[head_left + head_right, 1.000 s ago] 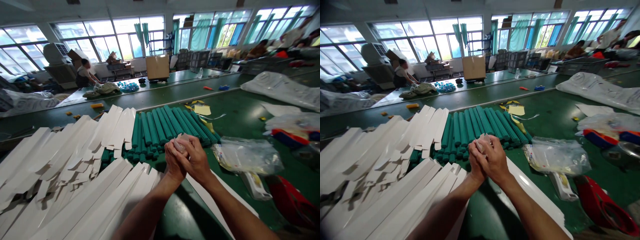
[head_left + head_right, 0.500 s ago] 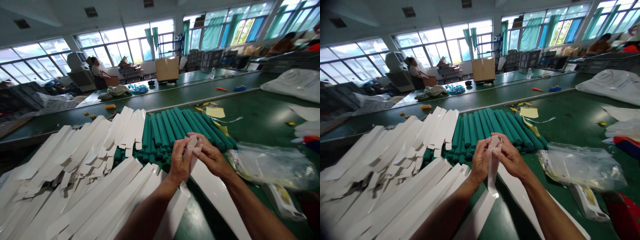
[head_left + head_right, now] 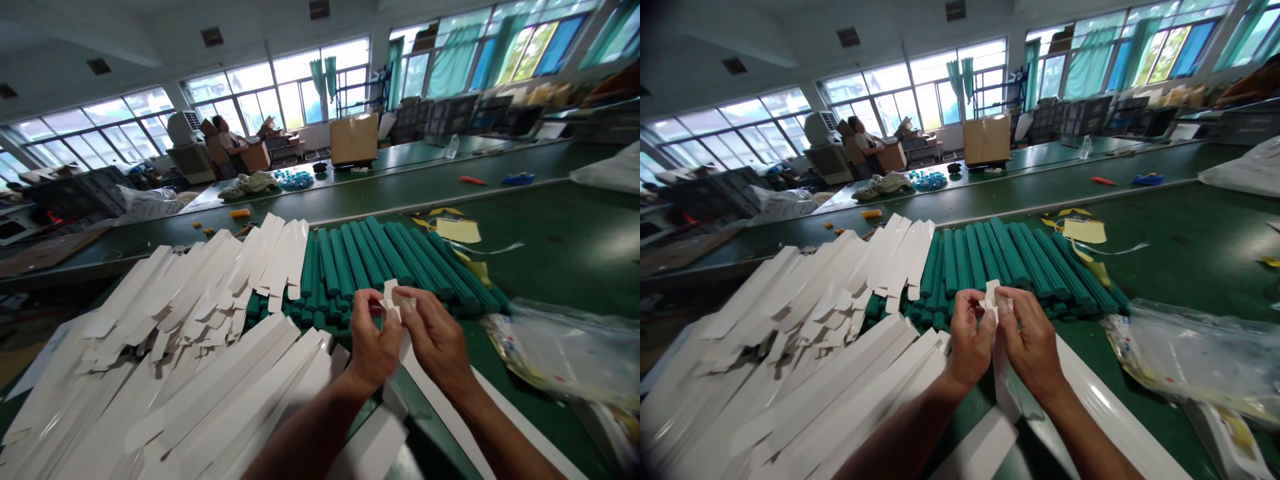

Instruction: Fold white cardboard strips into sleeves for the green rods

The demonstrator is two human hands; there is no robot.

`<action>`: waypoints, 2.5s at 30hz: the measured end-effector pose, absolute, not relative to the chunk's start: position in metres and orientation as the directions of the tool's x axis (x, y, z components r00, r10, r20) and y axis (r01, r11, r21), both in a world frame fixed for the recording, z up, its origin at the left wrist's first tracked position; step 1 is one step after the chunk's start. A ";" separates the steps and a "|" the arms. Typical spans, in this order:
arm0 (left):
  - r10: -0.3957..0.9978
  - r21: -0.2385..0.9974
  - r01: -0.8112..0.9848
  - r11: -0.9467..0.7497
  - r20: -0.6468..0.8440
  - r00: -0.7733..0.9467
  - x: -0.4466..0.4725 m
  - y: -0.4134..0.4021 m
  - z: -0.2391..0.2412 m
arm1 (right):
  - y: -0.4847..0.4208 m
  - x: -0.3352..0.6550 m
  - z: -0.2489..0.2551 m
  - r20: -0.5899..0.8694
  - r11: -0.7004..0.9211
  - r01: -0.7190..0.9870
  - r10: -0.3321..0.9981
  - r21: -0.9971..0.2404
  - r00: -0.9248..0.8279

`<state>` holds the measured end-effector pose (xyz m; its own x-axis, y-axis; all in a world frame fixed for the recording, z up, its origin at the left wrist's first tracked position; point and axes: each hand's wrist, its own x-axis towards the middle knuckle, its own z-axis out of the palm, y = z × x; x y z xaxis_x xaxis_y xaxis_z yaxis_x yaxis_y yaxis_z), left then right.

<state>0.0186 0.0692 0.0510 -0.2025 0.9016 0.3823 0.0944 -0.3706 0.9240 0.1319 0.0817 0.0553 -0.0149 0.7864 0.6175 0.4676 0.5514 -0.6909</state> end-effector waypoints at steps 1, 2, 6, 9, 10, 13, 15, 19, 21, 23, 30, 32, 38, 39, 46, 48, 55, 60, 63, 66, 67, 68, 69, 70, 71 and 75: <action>0.904 0.927 0.088 -0.363 0.374 -0.209 0.019 0.068 0.053 | 0.080 0.132 0.056 0.596 0.524 0.485 0.803 -0.700 -0.007; 0.904 0.929 0.084 -0.360 0.370 -0.214 0.019 0.067 0.054 | 0.079 0.132 0.057 0.566 0.482 0.490 0.824 -0.726 0.028; 0.899 0.935 0.105 -0.339 0.355 -0.255 0.025 0.063 0.055 | 0.070 0.127 0.052 0.451 0.342 0.395 0.864 -0.853 0.225; 0.900 0.940 0.144 -0.310 0.339 -0.275 0.028 0.060 0.055 | 0.065 0.122 0.049 0.512 0.408 0.381 0.827 -0.830 0.230; 0.898 0.936 0.174 -0.306 0.345 -0.274 0.029 0.059 0.056 | 0.063 0.122 0.049 0.565 0.453 0.410 0.798 -0.792 0.210; 0.886 0.891 0.323 -0.318 0.401 -0.232 0.028 0.059 0.059 | 0.063 0.125 0.053 0.755 0.601 0.543 0.648 -0.587 0.099; 0.888 0.858 0.399 -0.325 0.422 -0.184 0.027 0.061 0.062 | 0.066 0.131 0.057 0.823 0.667 0.597 0.567 -0.447 -0.017; 0.916 0.875 0.369 -0.314 0.382 -0.125 0.023 0.065 0.062 | 0.071 0.141 0.065 0.800 0.720 0.566 0.577 -0.401 -0.167; 0.925 0.907 0.280 -0.315 0.359 -0.122 0.022 0.066 0.059 | 0.073 0.143 0.068 0.749 0.692 0.512 0.649 -0.509 -0.132; 0.935 0.940 0.165 -0.299 0.323 -0.143 0.022 0.067 0.055 | 0.074 0.142 0.069 0.654 0.614 0.442 0.753 -0.654 -0.078; 0.991 0.951 -0.294 -0.098 0.067 -0.114 0.027 0.073 0.054 | 0.083 0.139 0.075 0.228 0.245 0.111 0.962 -0.963 -0.149; 0.997 0.900 -0.436 -0.007 -0.025 -0.067 0.028 0.078 0.057 | 0.083 0.139 0.079 0.224 0.240 0.091 0.962 -0.967 -0.158; 0.975 0.961 -0.277 -0.006 -0.056 -0.215 0.034 0.083 0.062 | 0.082 0.142 0.079 0.339 0.361 0.183 0.930 -0.914 -0.143; 0.963 0.980 -0.194 -0.051 -0.003 -0.268 0.035 0.082 0.061 | 0.082 0.143 0.077 0.387 0.412 0.218 0.910 -0.885 -0.149; 0.919 0.940 0.063 -0.334 0.340 -0.202 0.033 0.061 0.039 | 0.087 0.163 0.080 0.403 0.495 0.235 0.846 -0.836 -0.348; 0.905 0.915 0.072 -0.396 0.402 -0.136 0.031 0.058 0.035 | 0.091 0.170 0.089 0.357 0.501 0.273 0.825 -0.822 -0.439; 0.888 0.882 0.182 -0.435 0.454 -0.078 0.042 0.053 0.027 | 0.111 0.188 0.118 -0.028 0.288 0.281 0.649 -0.916 -0.760; 0.865 0.848 0.250 -0.467 0.497 -0.070 0.051 0.043 0.013 | 0.112 0.185 0.117 -0.217 0.021 0.276 0.561 -0.961 -0.799; 0.857 0.835 0.290 -0.467 0.509 -0.084 0.054 0.039 0.006 | 0.108 0.183 0.118 -0.246 0.049 0.333 0.576 -0.942 -0.780; 0.835 0.814 0.312 -0.491 0.541 -0.098 0.056 0.038 0.004 | 0.104 0.182 0.123 -0.220 0.174 0.407 0.623 -0.897 -0.751; 0.825 0.804 0.312 -0.506 0.557 -0.095 0.057 0.038 0.004 | 0.103 0.182 0.124 -0.197 0.225 0.430 0.644 -0.874 -0.739; 0.814 0.793 0.313 -0.522 0.573 -0.092 0.057 0.038 0.004 | 0.102 0.181 0.126 -0.176 0.274 0.455 0.665 -0.847 -0.726; 0.805 0.785 0.315 -0.534 0.586 -0.093 0.058 0.038 0.004 | 0.102 0.181 0.128 -0.159 0.316 0.486 0.684 -0.815 -0.712; 0.798 0.777 0.320 -0.541 0.595 -0.096 0.058 0.038 0.004 | 0.101 0.181 0.129 -0.152 0.349 0.521 0.701 -0.779 -0.697; 0.793 0.772 0.327 -0.545 0.602 -0.098 0.059 0.038 0.004 | 0.100 0.180 0.131 -0.157 0.375 0.559 0.711 -0.740 -0.685; 0.774 0.750 0.342 -0.566 0.626 -0.093 0.062 0.038 0.005 | 0.096 0.176 0.138 -0.207 0.505 0.664 0.688 -0.552 -0.695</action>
<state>0.0621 0.0382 0.0048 -0.0933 0.7741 0.6261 0.3419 -0.5657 0.7504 0.1765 0.0958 0.1376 -0.6954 0.6881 -0.2072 0.6639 0.5048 -0.5517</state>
